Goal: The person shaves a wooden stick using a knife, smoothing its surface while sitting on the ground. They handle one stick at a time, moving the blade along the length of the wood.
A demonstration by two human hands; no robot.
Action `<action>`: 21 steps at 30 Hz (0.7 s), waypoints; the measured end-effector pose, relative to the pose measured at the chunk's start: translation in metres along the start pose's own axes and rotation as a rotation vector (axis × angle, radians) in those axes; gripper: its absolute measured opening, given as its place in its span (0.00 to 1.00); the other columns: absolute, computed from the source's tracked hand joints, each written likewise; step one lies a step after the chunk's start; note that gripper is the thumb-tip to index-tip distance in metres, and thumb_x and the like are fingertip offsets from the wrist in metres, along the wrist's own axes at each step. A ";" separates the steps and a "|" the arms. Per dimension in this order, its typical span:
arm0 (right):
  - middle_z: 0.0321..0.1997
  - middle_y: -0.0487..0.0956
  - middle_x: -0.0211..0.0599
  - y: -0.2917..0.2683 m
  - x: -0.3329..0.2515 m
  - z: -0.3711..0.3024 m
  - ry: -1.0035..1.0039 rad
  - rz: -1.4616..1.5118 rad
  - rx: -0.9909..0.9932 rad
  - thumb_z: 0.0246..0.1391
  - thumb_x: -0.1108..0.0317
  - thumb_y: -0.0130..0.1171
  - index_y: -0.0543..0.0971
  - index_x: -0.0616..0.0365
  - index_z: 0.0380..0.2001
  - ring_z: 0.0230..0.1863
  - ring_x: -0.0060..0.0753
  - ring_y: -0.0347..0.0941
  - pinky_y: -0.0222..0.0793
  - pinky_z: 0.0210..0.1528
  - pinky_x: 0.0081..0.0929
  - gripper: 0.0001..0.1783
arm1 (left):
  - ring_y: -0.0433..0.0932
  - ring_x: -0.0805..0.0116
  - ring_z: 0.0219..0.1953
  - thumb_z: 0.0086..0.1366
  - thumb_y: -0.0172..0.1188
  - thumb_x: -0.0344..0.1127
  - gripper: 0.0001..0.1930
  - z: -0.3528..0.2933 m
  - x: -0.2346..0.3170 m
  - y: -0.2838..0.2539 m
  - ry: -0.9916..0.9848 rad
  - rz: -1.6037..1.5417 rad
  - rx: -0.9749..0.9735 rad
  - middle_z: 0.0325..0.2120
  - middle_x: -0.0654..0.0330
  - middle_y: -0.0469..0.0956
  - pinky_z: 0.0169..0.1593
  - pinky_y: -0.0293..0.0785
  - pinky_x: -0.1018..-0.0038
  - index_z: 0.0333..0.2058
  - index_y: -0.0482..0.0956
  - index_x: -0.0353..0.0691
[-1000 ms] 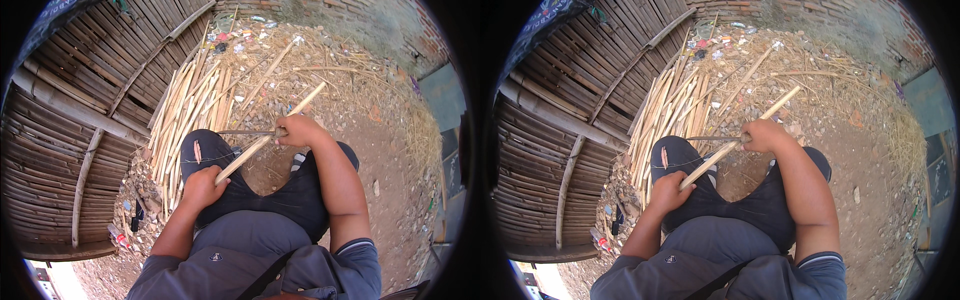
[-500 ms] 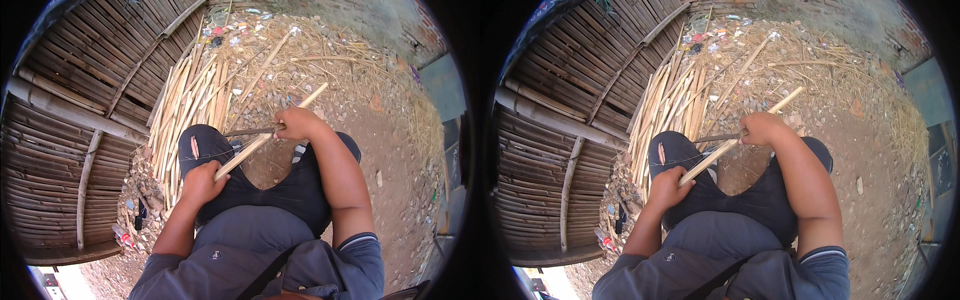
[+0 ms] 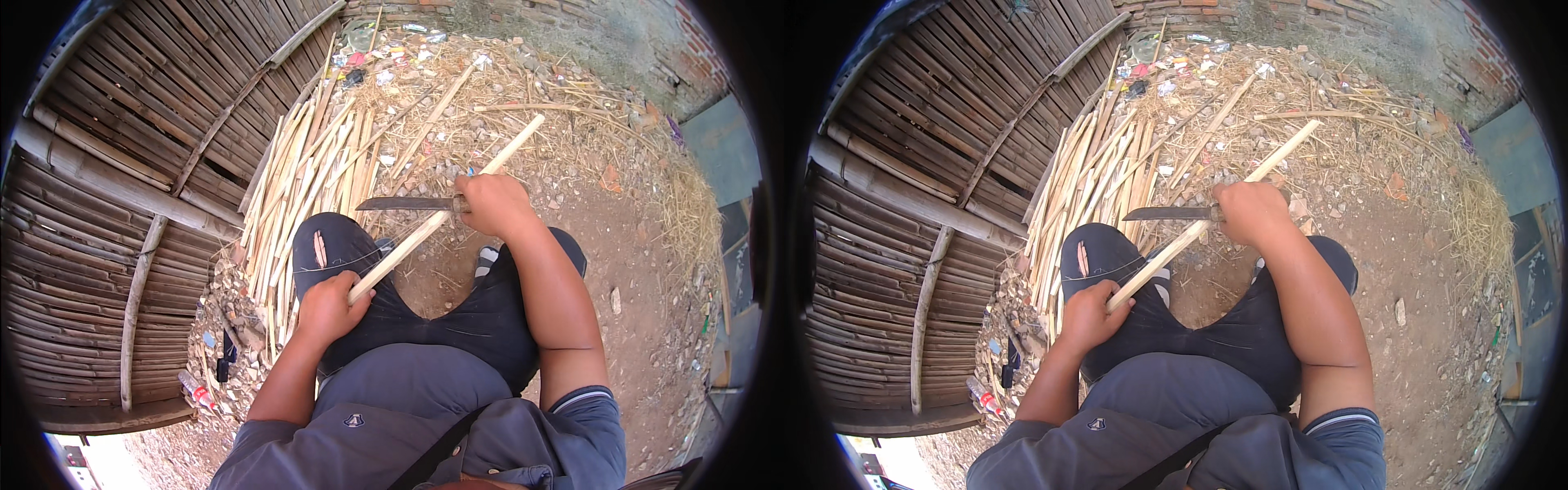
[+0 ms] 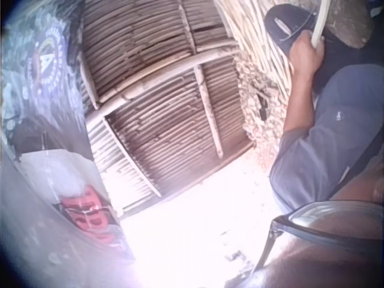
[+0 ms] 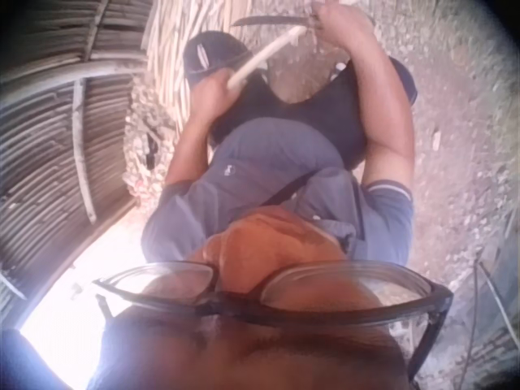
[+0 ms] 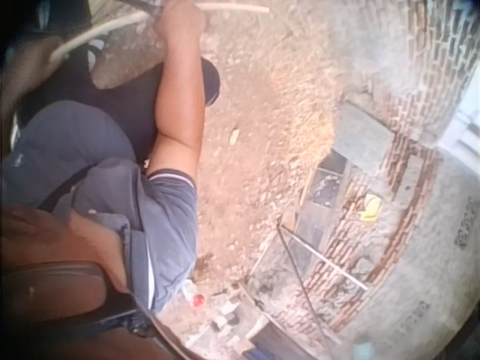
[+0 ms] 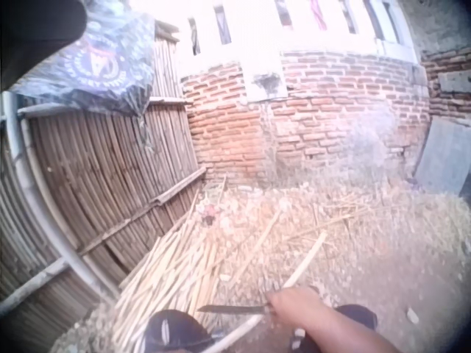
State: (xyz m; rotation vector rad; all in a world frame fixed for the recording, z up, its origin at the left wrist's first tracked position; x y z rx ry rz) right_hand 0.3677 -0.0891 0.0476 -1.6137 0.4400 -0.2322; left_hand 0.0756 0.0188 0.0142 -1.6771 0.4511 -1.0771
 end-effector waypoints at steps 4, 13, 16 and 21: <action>0.38 0.89 0.46 -0.008 0.007 -0.001 0.048 -0.017 0.045 0.54 0.60 0.72 0.84 0.55 0.45 0.44 0.54 0.88 0.84 0.49 0.49 0.18 | 0.87 0.40 0.34 0.67 0.72 0.49 0.16 0.002 -0.003 0.001 0.025 -0.019 0.047 0.29 0.47 0.86 0.39 0.81 0.50 0.38 0.85 0.41; 0.37 0.88 0.45 -0.050 0.019 -0.016 0.110 0.147 0.298 0.52 0.58 0.74 0.81 0.52 0.54 0.41 0.54 0.87 0.82 0.45 0.50 0.26 | 0.85 0.37 0.32 0.69 0.72 0.49 0.19 0.002 -0.006 -0.007 -0.023 -0.124 0.060 0.26 0.44 0.83 0.37 0.79 0.50 0.32 0.80 0.38; 0.36 0.88 0.45 -0.046 0.018 -0.015 0.009 0.175 0.331 0.49 0.59 0.75 0.81 0.51 0.55 0.41 0.54 0.87 0.82 0.45 0.49 0.29 | 0.83 0.38 0.29 0.68 0.73 0.51 0.21 0.003 -0.009 -0.010 -0.048 -0.157 0.009 0.24 0.44 0.81 0.35 0.78 0.53 0.31 0.79 0.37; 0.36 0.88 0.46 -0.037 -0.005 -0.015 -0.239 0.094 0.386 0.47 0.61 0.75 0.82 0.52 0.46 0.41 0.56 0.87 0.82 0.44 0.49 0.23 | 0.83 0.39 0.29 0.68 0.74 0.50 0.22 0.004 -0.018 -0.008 -0.004 -0.217 0.013 0.23 0.44 0.80 0.34 0.76 0.54 0.30 0.79 0.36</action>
Point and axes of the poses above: each hand's wrist, its own z-axis towards the middle knuckle, its own y-axis out of the palm, x = y × z, the point moved 7 cm from there along z, towards the middle knuckle
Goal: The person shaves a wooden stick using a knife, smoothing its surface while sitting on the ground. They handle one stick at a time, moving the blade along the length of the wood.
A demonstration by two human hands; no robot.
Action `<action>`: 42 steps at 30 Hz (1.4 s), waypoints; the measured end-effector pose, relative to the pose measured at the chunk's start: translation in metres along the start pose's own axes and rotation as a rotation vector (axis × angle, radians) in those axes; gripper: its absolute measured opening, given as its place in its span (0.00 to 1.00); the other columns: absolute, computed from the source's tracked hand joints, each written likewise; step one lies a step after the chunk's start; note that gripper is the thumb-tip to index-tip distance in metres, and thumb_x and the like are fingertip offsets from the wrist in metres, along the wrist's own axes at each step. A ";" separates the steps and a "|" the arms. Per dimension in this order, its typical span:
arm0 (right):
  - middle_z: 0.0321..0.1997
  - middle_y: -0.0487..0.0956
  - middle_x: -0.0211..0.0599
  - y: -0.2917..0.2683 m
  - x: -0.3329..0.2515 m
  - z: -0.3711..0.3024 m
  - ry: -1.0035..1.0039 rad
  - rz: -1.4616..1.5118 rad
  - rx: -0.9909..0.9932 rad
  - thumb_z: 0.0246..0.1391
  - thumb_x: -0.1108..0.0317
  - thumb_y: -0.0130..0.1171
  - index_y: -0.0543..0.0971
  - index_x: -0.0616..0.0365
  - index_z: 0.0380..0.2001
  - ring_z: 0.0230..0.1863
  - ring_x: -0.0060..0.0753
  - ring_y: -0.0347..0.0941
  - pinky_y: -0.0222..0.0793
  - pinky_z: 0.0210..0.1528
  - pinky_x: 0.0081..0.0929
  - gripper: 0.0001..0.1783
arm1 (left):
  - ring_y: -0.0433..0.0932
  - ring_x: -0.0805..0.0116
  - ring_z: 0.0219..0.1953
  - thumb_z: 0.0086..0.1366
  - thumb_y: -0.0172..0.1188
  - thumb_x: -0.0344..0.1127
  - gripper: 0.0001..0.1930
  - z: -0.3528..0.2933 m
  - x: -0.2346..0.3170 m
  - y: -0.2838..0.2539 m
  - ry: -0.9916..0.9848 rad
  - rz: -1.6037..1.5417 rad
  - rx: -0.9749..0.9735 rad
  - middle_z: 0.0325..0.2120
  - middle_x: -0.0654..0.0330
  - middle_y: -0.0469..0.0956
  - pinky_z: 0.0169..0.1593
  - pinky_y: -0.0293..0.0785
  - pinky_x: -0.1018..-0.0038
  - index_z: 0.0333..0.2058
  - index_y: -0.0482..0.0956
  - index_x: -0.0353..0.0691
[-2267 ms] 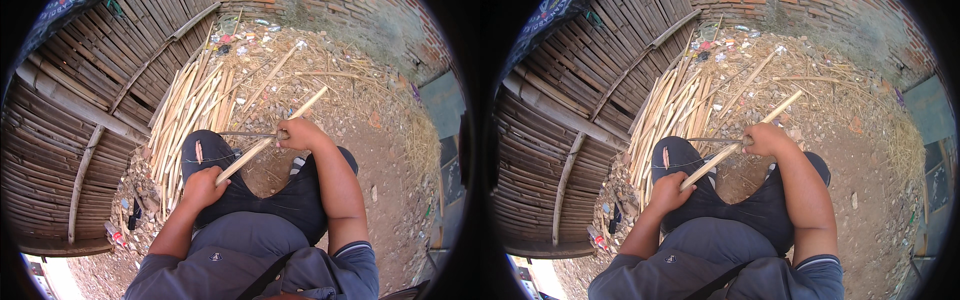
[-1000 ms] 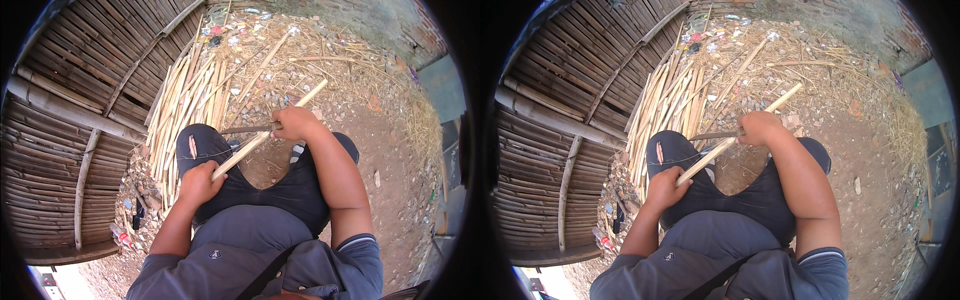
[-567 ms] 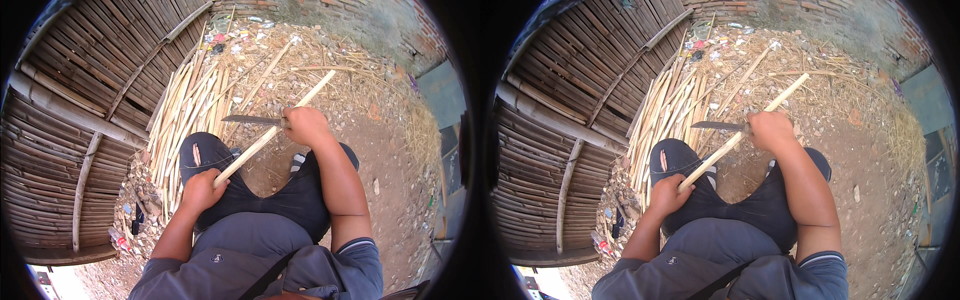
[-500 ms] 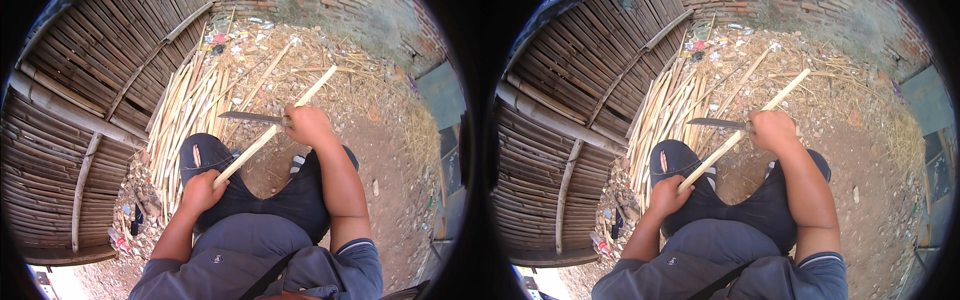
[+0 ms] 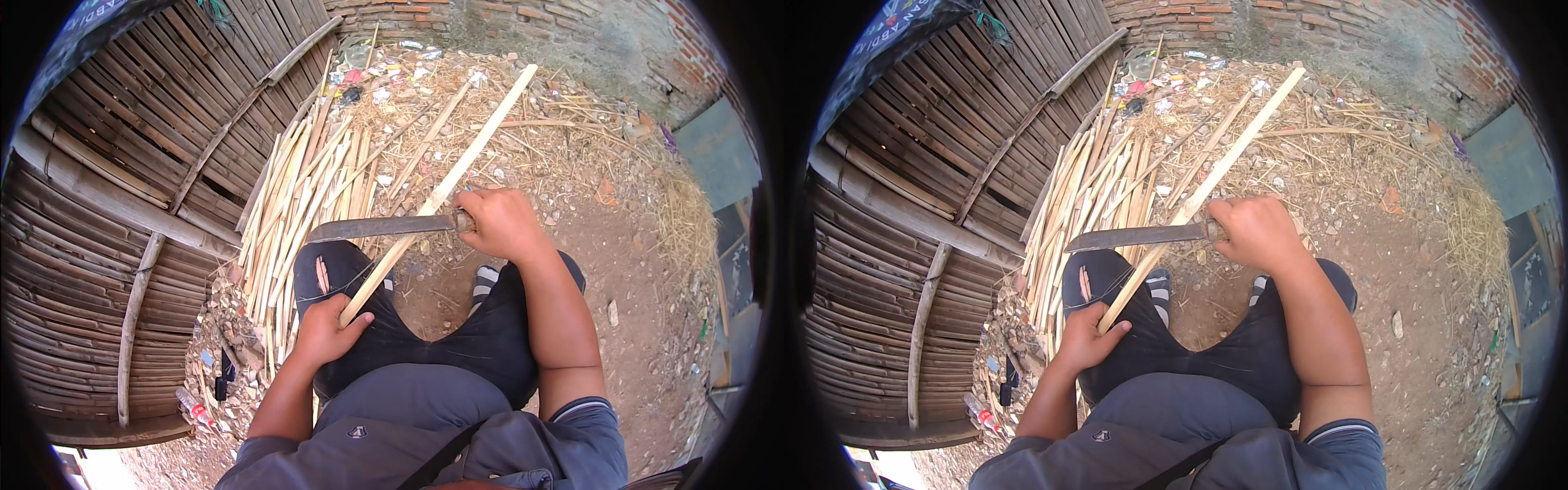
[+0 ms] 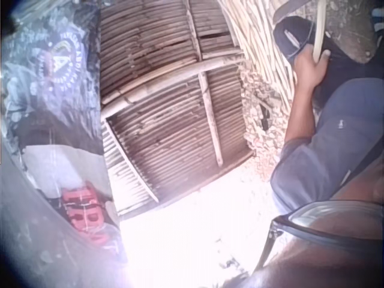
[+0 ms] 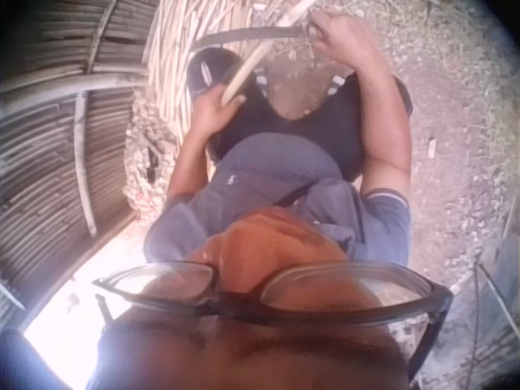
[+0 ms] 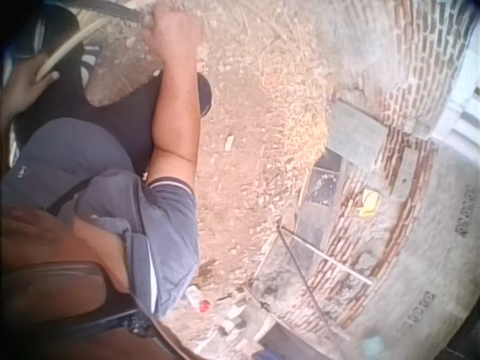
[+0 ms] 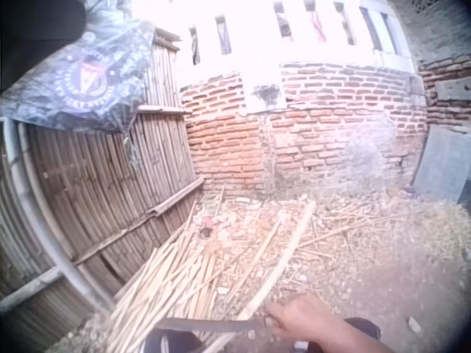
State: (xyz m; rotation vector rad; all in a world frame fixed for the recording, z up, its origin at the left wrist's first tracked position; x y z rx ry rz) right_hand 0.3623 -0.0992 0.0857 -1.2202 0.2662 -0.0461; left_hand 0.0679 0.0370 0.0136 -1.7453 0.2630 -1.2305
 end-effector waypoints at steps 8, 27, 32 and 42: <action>0.34 0.87 0.46 -0.002 0.036 -0.002 0.269 -0.014 0.010 0.45 0.63 0.73 0.83 0.54 0.38 0.38 0.57 0.86 0.82 0.43 0.51 0.16 | 0.78 0.54 0.23 0.68 0.75 0.44 0.18 -0.003 -0.003 0.003 0.052 -0.072 0.049 0.21 0.49 0.77 0.31 0.72 0.60 0.31 0.80 0.36; 0.34 0.87 0.46 0.003 0.001 0.020 0.138 0.068 0.033 0.46 0.62 0.73 0.82 0.53 0.39 0.39 0.58 0.85 0.80 0.43 0.53 0.17 | 0.85 0.42 0.30 0.70 0.72 0.47 0.16 -0.020 -0.017 -0.006 0.038 -0.131 0.168 0.25 0.45 0.83 0.36 0.79 0.56 0.36 0.85 0.37; 0.30 0.85 0.44 0.005 -0.042 0.024 -0.080 0.051 -0.019 0.43 0.63 0.73 0.82 0.52 0.34 0.35 0.56 0.84 0.78 0.39 0.53 0.14 | 0.85 0.43 0.30 0.69 0.73 0.47 0.16 -0.027 -0.016 -0.008 0.041 -0.132 0.169 0.25 0.45 0.84 0.35 0.79 0.57 0.36 0.85 0.37; 0.33 0.85 0.46 -0.026 0.039 -0.007 0.284 0.149 0.209 0.47 0.59 0.76 0.84 0.53 0.39 0.39 0.57 0.85 0.80 0.41 0.50 0.17 | 0.84 0.54 0.25 0.67 0.76 0.41 0.14 -0.027 0.000 -0.023 0.124 -0.042 0.241 0.23 0.50 0.83 0.33 0.77 0.61 0.38 0.87 0.35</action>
Point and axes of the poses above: each hand's wrist, its own z-axis towards the middle knuckle, its own y-axis out of the palm, x = y × z, the point moved 7 cm from there along z, towards the middle knuckle
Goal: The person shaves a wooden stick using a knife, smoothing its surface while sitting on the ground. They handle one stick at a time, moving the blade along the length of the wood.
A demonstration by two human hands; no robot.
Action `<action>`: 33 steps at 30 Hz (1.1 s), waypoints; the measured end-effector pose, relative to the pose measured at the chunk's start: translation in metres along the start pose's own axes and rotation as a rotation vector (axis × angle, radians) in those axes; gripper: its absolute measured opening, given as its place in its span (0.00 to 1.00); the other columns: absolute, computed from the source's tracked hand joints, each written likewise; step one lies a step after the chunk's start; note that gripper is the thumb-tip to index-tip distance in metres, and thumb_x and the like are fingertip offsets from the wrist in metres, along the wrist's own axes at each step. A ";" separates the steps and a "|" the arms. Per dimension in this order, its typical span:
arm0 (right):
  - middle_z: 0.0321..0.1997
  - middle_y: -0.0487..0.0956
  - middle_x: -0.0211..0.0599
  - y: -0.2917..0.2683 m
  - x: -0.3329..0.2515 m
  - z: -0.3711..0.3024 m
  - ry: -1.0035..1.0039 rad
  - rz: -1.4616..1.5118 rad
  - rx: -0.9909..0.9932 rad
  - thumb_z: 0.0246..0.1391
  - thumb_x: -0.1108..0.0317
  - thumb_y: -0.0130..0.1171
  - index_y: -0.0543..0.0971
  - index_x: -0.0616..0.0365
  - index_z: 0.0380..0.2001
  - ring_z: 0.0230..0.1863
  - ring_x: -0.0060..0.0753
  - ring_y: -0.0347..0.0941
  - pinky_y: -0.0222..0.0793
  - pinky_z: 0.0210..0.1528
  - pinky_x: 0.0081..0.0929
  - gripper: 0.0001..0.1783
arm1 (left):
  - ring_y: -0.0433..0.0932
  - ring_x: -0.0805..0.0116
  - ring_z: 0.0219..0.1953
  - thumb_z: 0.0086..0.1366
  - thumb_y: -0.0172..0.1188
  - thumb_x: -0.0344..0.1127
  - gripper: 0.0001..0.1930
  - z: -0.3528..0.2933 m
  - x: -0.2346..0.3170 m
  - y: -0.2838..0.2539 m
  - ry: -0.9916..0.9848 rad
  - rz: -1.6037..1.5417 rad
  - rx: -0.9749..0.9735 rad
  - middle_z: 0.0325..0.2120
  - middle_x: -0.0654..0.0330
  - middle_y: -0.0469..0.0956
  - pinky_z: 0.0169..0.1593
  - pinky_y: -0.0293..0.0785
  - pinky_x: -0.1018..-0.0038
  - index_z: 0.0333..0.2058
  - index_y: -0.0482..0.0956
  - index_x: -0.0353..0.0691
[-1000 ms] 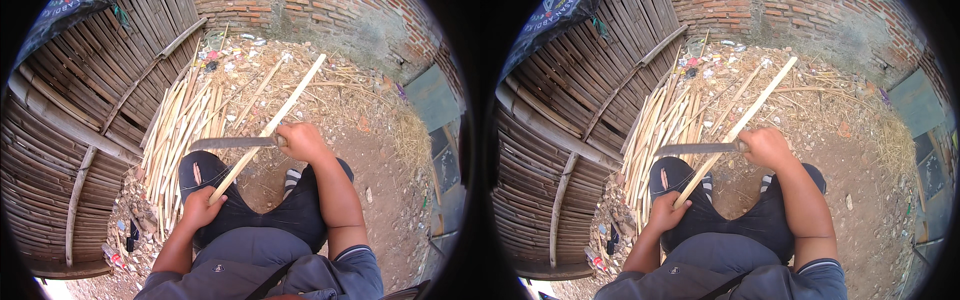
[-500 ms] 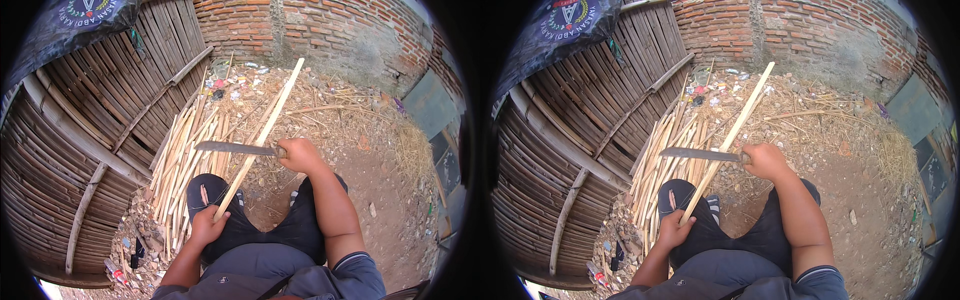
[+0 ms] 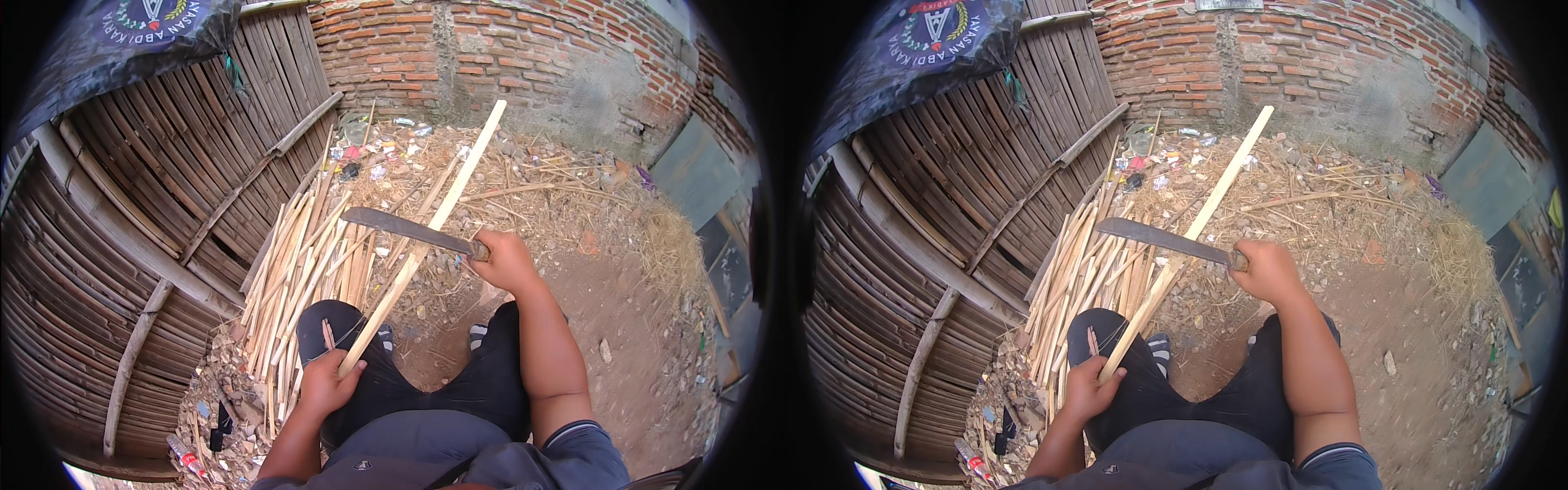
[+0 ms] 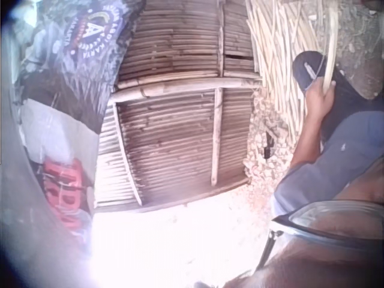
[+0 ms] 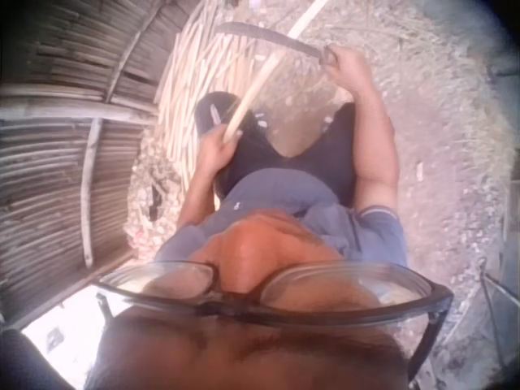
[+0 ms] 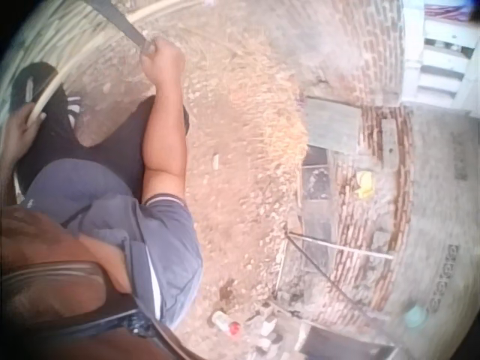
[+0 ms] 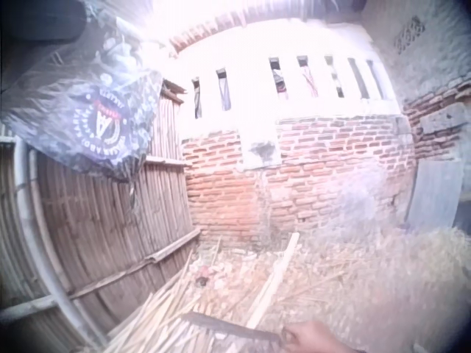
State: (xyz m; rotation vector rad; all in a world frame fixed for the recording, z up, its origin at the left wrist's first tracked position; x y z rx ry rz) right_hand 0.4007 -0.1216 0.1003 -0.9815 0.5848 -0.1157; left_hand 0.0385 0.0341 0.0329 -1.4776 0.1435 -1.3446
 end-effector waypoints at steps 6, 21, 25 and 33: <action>0.34 0.86 0.42 0.030 -0.023 -0.017 -0.269 -0.092 -0.157 0.42 0.61 0.76 0.83 0.52 0.37 0.38 0.55 0.85 0.80 0.41 0.50 0.17 | 0.84 0.51 0.26 0.67 0.76 0.44 0.15 0.014 -0.012 0.021 -0.015 -0.027 0.002 0.23 0.49 0.83 0.33 0.78 0.61 0.36 0.86 0.36; 0.33 0.86 0.43 0.035 0.010 0.001 -0.025 0.039 -0.080 0.46 0.60 0.75 0.83 0.52 0.37 0.38 0.58 0.84 0.79 0.41 0.53 0.16 | 0.85 0.53 0.26 0.67 0.75 0.43 0.15 0.014 -0.018 0.022 -0.015 0.012 0.085 0.24 0.49 0.84 0.33 0.79 0.61 0.37 0.86 0.35; 0.33 0.86 0.42 0.047 -0.013 -0.003 -0.210 -0.011 -0.180 0.45 0.61 0.75 0.83 0.51 0.37 0.39 0.57 0.84 0.79 0.42 0.53 0.16 | 0.86 0.48 0.27 0.67 0.75 0.44 0.15 0.014 -0.015 0.022 -0.011 0.034 0.085 0.25 0.47 0.84 0.34 0.79 0.59 0.36 0.86 0.36; 0.36 0.87 0.45 0.029 0.025 0.003 0.057 0.042 -0.058 0.47 0.61 0.75 0.85 0.52 0.41 0.41 0.58 0.85 0.80 0.43 0.53 0.18 | 0.86 0.48 0.28 0.67 0.75 0.44 0.15 0.013 -0.015 0.021 0.008 0.028 0.095 0.25 0.47 0.84 0.34 0.79 0.59 0.36 0.86 0.36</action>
Point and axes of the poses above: each hand's wrist, its own z-axis towards the middle knuckle, its own y-axis out of the palm, x = y × z, the point moved 7 cm from there along z, towards the middle knuckle
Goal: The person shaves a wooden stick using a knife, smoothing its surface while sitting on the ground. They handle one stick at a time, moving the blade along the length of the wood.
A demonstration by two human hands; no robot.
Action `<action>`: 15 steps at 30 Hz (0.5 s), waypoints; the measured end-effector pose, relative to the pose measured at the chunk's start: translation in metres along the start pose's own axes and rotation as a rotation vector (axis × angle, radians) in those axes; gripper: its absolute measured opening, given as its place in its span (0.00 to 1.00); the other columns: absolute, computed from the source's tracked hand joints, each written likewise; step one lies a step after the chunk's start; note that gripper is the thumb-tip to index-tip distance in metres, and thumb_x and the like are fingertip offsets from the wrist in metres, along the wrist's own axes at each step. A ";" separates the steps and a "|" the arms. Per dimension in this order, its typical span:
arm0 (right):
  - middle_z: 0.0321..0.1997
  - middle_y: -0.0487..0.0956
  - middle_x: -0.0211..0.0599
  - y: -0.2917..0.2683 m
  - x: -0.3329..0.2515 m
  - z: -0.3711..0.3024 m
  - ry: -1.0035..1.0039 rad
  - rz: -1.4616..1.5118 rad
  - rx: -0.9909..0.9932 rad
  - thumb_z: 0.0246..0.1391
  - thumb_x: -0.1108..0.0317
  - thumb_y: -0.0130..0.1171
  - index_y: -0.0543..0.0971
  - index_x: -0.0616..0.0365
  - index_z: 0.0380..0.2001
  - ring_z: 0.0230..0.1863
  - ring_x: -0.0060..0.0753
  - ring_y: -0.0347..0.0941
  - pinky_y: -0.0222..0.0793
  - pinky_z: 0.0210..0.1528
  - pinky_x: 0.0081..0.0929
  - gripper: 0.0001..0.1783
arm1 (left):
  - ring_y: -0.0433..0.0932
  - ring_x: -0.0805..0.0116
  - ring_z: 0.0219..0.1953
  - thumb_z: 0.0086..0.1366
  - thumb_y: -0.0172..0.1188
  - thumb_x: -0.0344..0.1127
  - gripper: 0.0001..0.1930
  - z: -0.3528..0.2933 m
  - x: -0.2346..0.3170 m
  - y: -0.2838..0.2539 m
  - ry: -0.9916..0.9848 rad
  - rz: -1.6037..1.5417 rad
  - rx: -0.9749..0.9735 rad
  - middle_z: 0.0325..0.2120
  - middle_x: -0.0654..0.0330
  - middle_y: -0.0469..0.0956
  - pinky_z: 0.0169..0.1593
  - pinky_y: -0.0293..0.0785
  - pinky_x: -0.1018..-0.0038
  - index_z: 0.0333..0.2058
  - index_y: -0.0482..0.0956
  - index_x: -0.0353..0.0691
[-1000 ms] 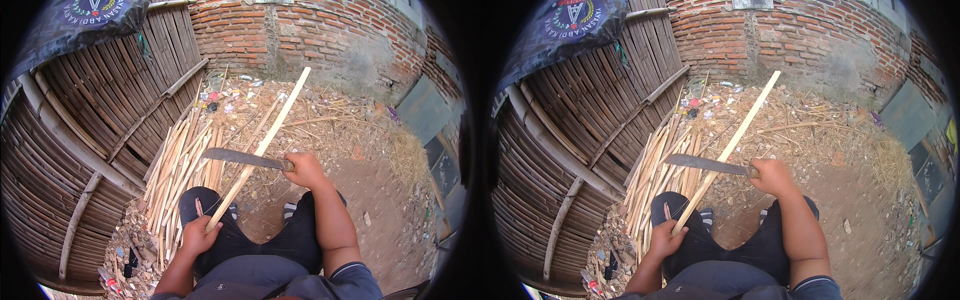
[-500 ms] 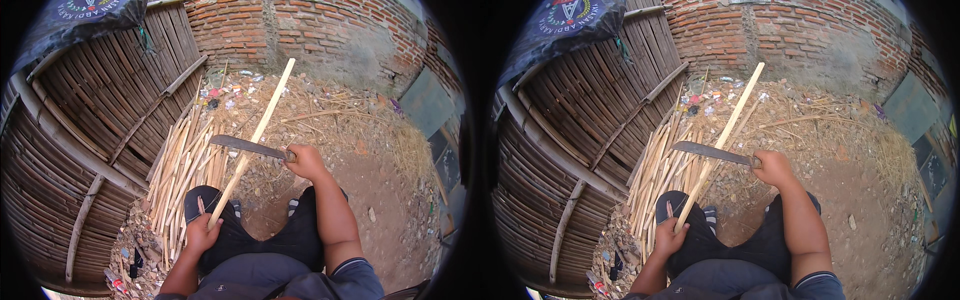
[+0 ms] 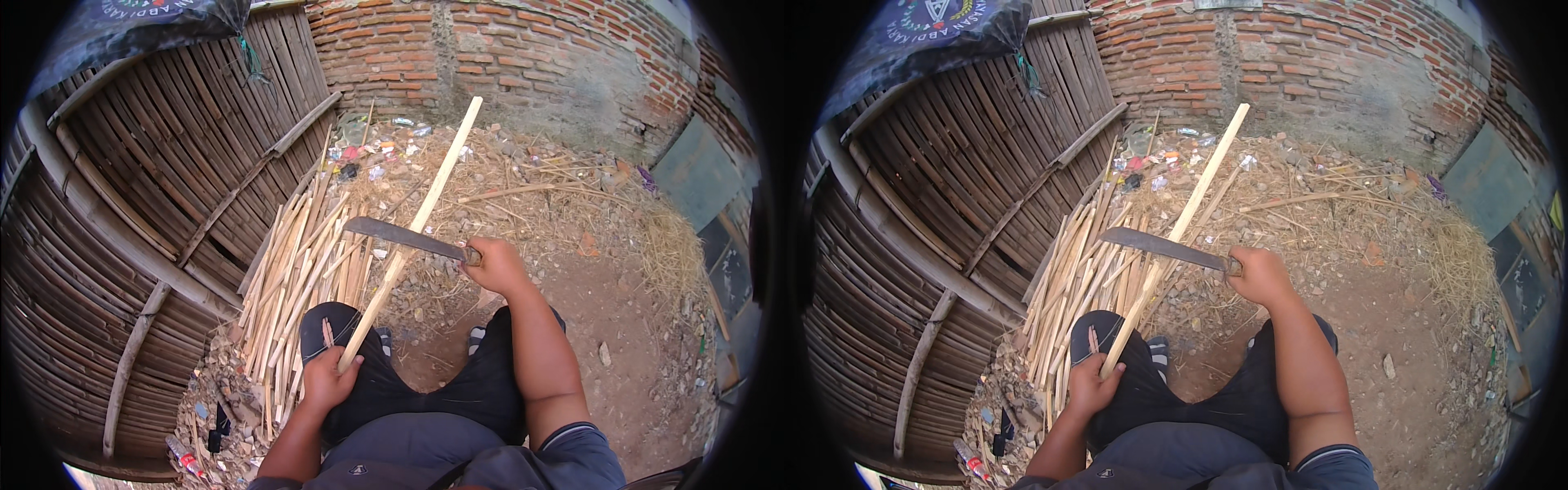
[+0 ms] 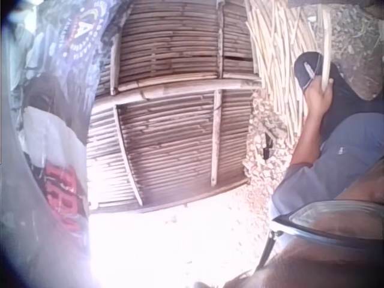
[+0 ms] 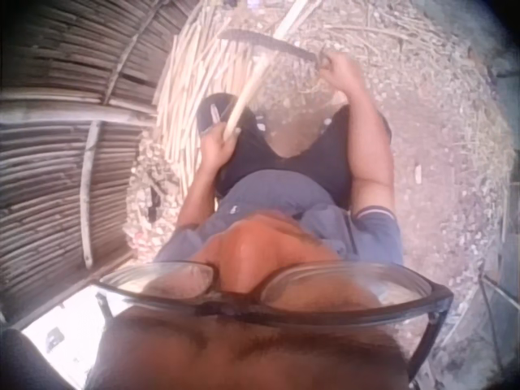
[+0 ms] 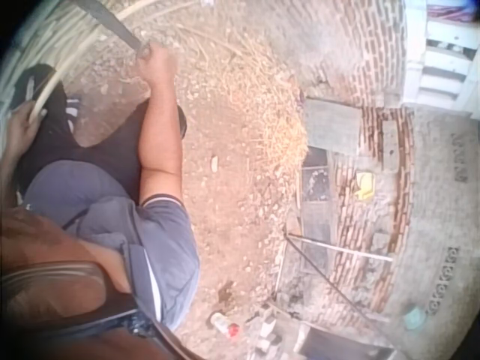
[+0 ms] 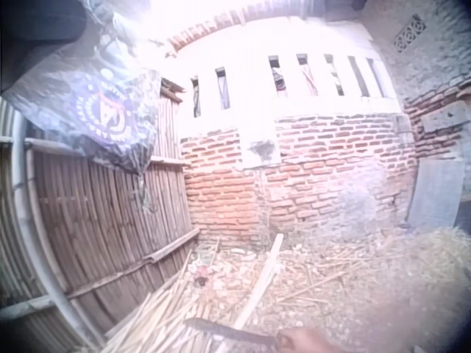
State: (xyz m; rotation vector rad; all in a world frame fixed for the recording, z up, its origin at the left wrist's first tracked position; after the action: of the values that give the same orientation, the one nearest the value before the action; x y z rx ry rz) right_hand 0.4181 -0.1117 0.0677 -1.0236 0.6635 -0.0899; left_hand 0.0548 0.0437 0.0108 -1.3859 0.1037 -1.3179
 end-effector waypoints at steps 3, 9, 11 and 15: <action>0.37 0.87 0.46 -0.007 -0.002 -0.001 -0.011 -0.021 0.015 0.47 0.61 0.75 0.85 0.52 0.42 0.42 0.58 0.85 0.79 0.43 0.53 0.18 | 0.86 0.45 0.29 0.67 0.75 0.45 0.15 0.000 0.001 0.000 -0.018 -0.023 0.013 0.24 0.48 0.84 0.34 0.80 0.57 0.36 0.86 0.38; 0.35 0.86 0.45 0.013 -0.019 -0.006 -0.156 -0.028 -0.065 0.45 0.64 0.74 0.85 0.51 0.40 0.41 0.58 0.84 0.79 0.43 0.53 0.16 | 0.86 0.50 0.27 0.67 0.75 0.44 0.15 -0.002 -0.006 0.003 -0.052 -0.035 -0.012 0.24 0.48 0.84 0.34 0.79 0.60 0.36 0.86 0.37; 0.34 0.86 0.44 0.012 -0.014 -0.003 -0.183 0.035 -0.026 0.44 0.64 0.73 0.85 0.51 0.38 0.40 0.58 0.84 0.79 0.43 0.53 0.15 | 0.86 0.53 0.26 0.67 0.76 0.43 0.15 -0.002 -0.007 0.003 -0.051 -0.034 -0.015 0.24 0.49 0.84 0.33 0.79 0.62 0.36 0.86 0.36; 0.35 0.86 0.44 0.003 -0.011 -0.002 -0.101 -0.022 -0.025 0.45 0.63 0.74 0.84 0.51 0.37 0.41 0.58 0.84 0.79 0.42 0.53 0.14 | 0.85 0.54 0.26 0.67 0.76 0.43 0.15 -0.002 -0.005 0.002 -0.039 -0.021 -0.014 0.23 0.49 0.84 0.33 0.79 0.62 0.36 0.86 0.36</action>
State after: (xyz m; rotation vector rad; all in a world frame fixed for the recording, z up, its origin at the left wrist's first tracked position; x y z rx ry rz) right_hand 0.4076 -0.1080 0.0699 -1.0523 0.5625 -0.0488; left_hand 0.0526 0.0454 0.0056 -1.4271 0.0724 -1.3085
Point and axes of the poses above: each hand's wrist, its own z-axis towards the middle knuckle, its own y-axis out of the palm, x = y × z, the point moved 7 cm from there along z, towards the middle knuckle
